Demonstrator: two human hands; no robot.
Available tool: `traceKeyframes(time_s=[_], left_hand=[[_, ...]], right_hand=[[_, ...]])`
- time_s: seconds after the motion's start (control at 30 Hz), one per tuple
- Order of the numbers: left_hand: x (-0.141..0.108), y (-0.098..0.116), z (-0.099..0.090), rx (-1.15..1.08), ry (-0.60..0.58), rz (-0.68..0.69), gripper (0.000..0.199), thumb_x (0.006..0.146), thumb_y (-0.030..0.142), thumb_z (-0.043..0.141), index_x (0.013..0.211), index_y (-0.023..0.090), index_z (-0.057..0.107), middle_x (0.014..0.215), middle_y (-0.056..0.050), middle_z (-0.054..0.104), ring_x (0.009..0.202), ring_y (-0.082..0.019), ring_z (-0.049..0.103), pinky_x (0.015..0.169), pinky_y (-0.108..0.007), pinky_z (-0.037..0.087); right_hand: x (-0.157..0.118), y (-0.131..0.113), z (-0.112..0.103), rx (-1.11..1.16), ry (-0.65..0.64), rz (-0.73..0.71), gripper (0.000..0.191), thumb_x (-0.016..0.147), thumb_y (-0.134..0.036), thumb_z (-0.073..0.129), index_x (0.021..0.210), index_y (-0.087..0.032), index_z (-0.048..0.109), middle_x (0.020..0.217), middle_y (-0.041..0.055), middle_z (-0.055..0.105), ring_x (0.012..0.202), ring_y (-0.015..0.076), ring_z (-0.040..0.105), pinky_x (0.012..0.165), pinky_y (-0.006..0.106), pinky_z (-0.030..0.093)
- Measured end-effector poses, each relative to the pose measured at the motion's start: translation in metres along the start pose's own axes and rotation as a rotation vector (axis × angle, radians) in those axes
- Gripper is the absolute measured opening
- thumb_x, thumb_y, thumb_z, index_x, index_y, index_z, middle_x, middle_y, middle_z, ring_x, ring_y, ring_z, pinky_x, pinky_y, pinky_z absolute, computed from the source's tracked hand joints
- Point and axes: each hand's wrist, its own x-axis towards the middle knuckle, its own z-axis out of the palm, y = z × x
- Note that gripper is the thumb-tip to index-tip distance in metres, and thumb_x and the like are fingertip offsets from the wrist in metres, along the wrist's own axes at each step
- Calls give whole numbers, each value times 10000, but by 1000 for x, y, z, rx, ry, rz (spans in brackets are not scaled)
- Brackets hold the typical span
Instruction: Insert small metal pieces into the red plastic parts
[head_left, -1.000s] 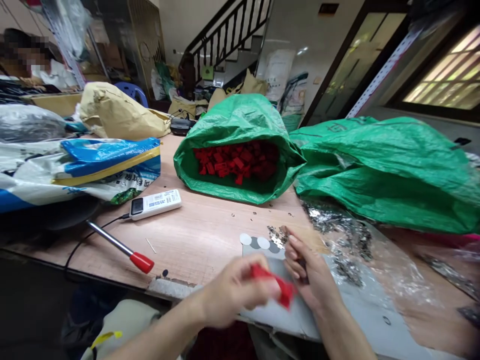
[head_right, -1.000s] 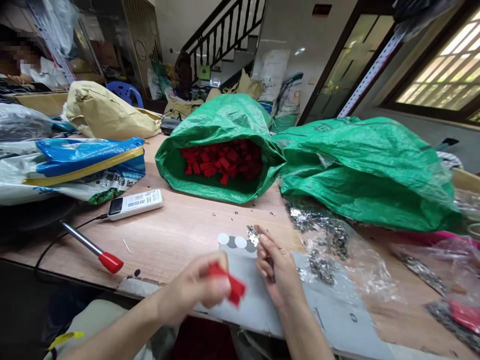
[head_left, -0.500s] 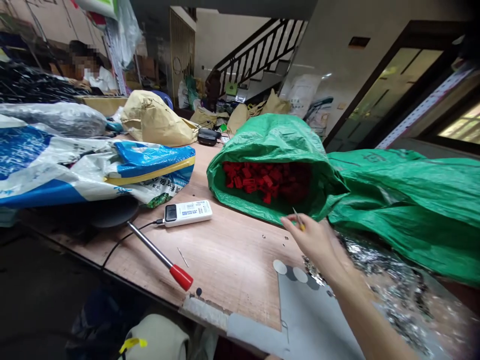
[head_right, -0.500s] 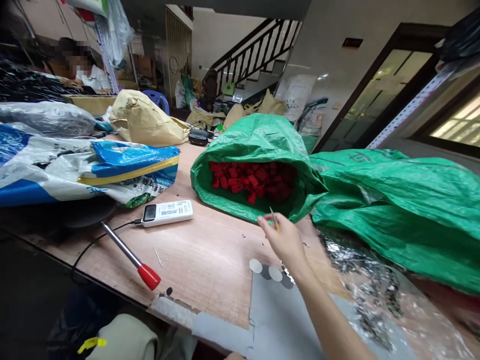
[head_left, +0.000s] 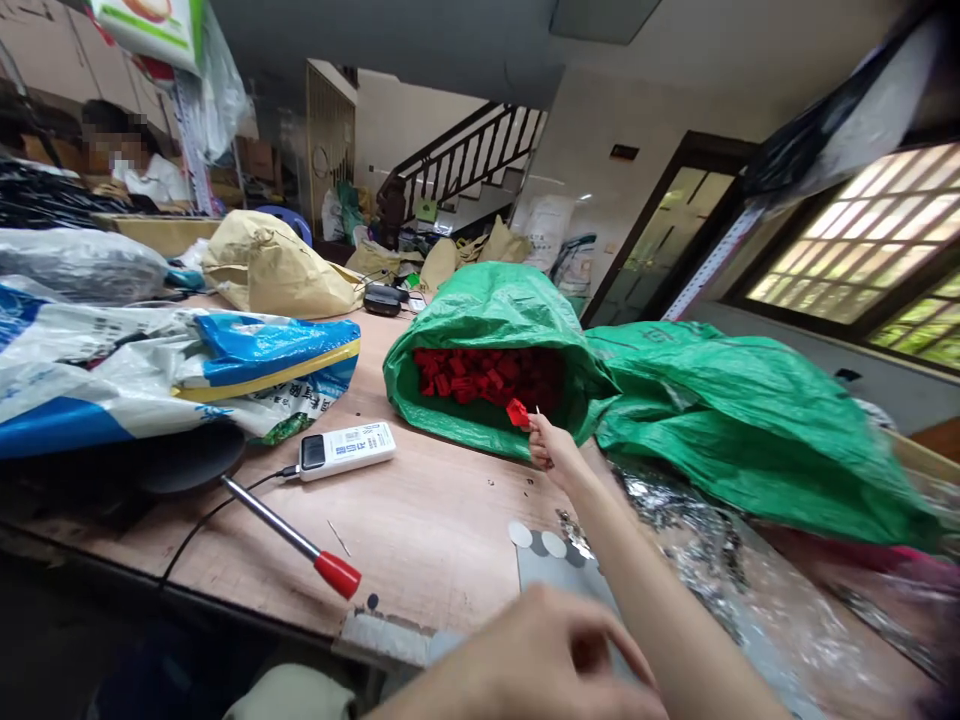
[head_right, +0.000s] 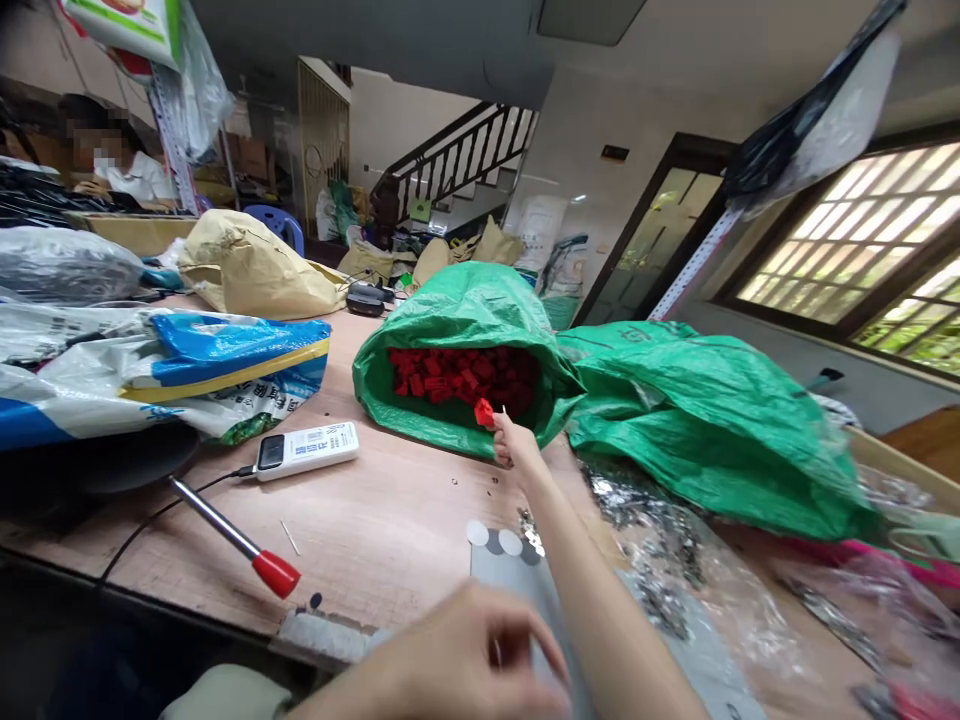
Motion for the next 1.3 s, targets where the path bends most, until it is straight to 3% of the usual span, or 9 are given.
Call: traceKeyframes(time_s=[0.13, 0.2, 0.3, 0.47, 0.7, 0.8, 0.9, 1.1, 1.3], left_hand=[[18, -8, -27, -341, 698, -103, 559, 821, 514, 688, 1238, 181, 523, 900, -39, 603, 601, -103, 568, 482, -198, 447], [23, -13, -29, -393, 646, -70, 833, 698, 442, 828, 1375, 249, 383, 1177, -105, 578, 887, -172, 653, 604, -231, 534], [26, -17, -24, -374, 466, 27, 661, 696, 348, 847, 1239, 222, 493, 1279, -115, 580, 1098, -193, 618, 877, -291, 540], [23, -20, -18, -232, 623, -17, 491, 744, 360, 810, 1084, 203, 492, 1142, -78, 644, 1008, -185, 651, 855, -301, 542], [9, -2, -10, -593, 515, -341, 732, 707, 345, 837, 1280, 259, 388, 958, 8, 601, 602, -78, 577, 510, -201, 456], [7, 4, -7, -705, 477, -373, 633, 771, 425, 776, 1270, 273, 416, 949, -3, 593, 617, -85, 565, 492, -193, 419], [10, 2, -9, -734, 478, -358, 496, 849, 520, 665, 1221, 249, 479, 936, -28, 614, 671, -112, 584, 532, -214, 443], [15, -8, -19, -498, 569, -329, 444, 830, 502, 696, 1128, 225, 519, 952, -48, 677, 843, -156, 630, 649, -232, 477], [5, -14, -9, 36, 388, -302, 332, 797, 435, 739, 890, 216, 507, 833, -28, 674, 808, -196, 642, 744, -302, 462]], right_hand=[[-78, 13, -19, 284, -227, 107, 478, 718, -594, 618, 593, -260, 300, 473, -141, 185, 371, 43, 80, 340, 200, 159], [-113, 26, -17, 373, -287, 159, 563, 689, -645, 640, 577, -259, 247, 456, -144, 168, 366, 32, 58, 337, 194, 134], [-146, 44, -5, 447, -347, 229, 576, 684, -650, 685, 580, -246, 287, 458, -142, 178, 379, 28, 82, 355, 186, 113], [-154, 49, -11, 448, -315, 218, 431, 737, -547, 752, 733, -191, 508, 516, -123, 292, 411, 31, 172, 391, 170, 147], [-148, 60, -100, -217, 238, -31, 303, 777, -466, 669, 836, -172, 704, 558, -18, 551, 486, 130, 463, 467, 247, 309], [-152, 70, -114, -581, 258, 41, 186, 752, -362, 660, 744, -188, 727, 667, 35, 679, 629, 204, 596, 572, 288, 378], [-157, 71, -107, -745, 183, 52, 190, 798, -359, 633, 719, -201, 704, 710, 48, 705, 699, 235, 629, 613, 305, 382], [-157, 66, -89, -797, 115, -172, 138, 864, -267, 574, 809, -206, 684, 892, 66, 726, 850, 242, 639, 739, 322, 420], [-155, 73, -78, -775, 92, -138, 95, 853, -244, 612, 791, -193, 663, 859, 68, 723, 820, 237, 644, 723, 313, 423]])
